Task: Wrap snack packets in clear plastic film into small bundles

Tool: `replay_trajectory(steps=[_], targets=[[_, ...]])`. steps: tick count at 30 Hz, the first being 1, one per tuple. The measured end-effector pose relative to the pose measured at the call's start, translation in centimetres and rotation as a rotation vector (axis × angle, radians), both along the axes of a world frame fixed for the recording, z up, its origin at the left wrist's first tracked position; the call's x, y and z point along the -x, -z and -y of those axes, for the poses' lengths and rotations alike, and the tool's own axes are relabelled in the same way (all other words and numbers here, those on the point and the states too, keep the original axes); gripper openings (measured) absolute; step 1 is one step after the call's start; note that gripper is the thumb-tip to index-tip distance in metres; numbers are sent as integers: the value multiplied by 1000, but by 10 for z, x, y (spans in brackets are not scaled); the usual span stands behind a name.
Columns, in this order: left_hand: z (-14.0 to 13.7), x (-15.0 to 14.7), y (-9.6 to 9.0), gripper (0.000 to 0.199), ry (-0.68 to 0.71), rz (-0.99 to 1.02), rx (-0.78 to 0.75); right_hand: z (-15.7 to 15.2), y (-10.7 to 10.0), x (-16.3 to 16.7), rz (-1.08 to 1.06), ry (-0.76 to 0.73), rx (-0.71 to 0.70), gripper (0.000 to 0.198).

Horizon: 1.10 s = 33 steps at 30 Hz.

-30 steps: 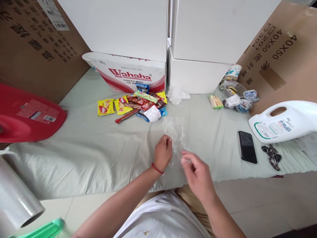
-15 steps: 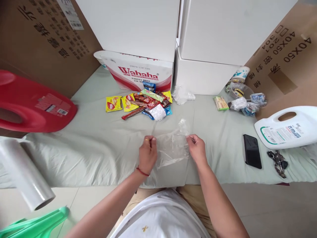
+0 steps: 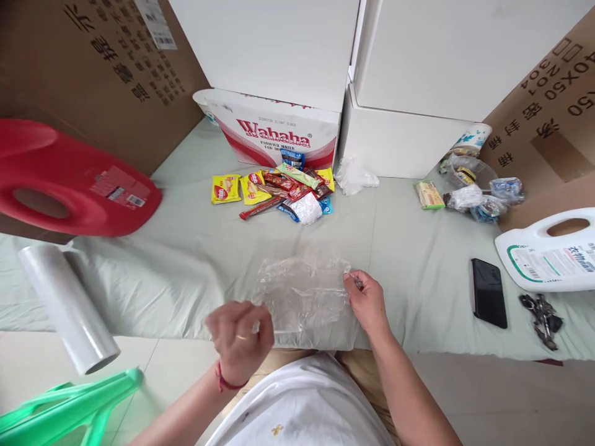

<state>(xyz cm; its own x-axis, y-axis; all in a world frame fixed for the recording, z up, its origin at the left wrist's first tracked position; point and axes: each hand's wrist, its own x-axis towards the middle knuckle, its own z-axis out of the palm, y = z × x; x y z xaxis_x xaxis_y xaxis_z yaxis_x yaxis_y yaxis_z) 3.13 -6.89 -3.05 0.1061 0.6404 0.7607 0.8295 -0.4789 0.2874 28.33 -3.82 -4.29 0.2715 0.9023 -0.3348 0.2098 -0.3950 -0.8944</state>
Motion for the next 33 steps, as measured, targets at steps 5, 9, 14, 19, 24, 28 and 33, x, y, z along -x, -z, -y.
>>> replay_trajectory(steps=[5, 9, 14, 19, 24, 28, 33], targets=[[-22, -18, -26, 22, 352, -161, 338, 0, -4, 2, 31, -33, 23, 44], [-67, -24, -14, 29, 196, -317, 537, 4, -7, -2, 72, -44, 14, 45], [-84, -19, 23, 48, 133, -357, 661, 21, 2, -28, 268, -23, -22, 43], [-65, -15, 35, 62, 75, -363, 690, 30, -7, -58, 644, 53, -81, 35], [-48, -28, 36, 66, 46, -363, 711, 3, -32, -14, 811, -196, -433, 36], [-30, -33, 30, 63, -40, -319, 702, -17, -18, 40, 886, -541, -426, 60], [-28, -36, -5, 47, -46, -238, 550, -12, 5, 65, 988, -708, -359, 58]])
